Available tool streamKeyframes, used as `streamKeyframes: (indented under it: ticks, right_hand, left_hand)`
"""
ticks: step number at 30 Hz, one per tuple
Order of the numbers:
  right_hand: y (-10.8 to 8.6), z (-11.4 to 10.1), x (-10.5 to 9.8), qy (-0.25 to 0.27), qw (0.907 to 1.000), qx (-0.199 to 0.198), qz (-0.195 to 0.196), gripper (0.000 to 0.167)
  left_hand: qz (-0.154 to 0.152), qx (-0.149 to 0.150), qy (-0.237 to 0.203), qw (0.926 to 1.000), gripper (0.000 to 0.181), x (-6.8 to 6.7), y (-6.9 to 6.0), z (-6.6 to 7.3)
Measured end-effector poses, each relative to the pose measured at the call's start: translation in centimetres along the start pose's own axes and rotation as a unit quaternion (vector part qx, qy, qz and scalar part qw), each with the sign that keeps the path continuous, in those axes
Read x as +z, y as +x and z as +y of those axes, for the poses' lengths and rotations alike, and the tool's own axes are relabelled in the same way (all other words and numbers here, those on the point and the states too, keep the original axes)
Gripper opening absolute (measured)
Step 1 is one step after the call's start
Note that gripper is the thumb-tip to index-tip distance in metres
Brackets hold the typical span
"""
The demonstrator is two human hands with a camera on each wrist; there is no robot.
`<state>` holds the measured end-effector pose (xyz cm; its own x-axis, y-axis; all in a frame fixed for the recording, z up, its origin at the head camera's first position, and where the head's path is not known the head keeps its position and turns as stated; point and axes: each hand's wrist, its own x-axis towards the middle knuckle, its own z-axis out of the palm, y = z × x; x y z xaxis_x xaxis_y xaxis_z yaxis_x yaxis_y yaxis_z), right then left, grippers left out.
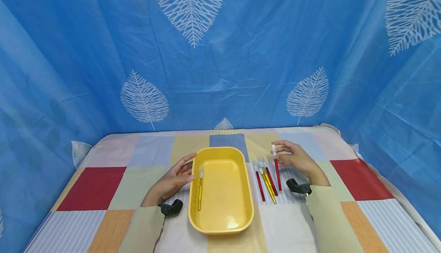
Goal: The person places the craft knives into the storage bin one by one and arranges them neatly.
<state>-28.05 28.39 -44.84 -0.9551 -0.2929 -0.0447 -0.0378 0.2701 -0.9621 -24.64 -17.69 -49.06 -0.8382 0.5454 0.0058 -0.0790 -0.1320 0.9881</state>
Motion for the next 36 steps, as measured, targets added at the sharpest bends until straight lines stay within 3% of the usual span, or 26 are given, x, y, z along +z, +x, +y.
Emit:
streamKeyframes:
  ticks: [14,36]
  right_hand:
    - [-0.3,-2.4,0.9,0.003,0.9979,-0.064,0.001,0.054]
    - [-0.7,-6.0,4.2,-0.008,0.9933,-0.108,-0.04,0.051]
  left_hand:
    - [0.009,-0.005,0.0,0.9999,0.086,0.1,0.0,0.1]
    - [0.001,-0.001,-0.005,1.0,0.086,0.0,0.0,0.0]
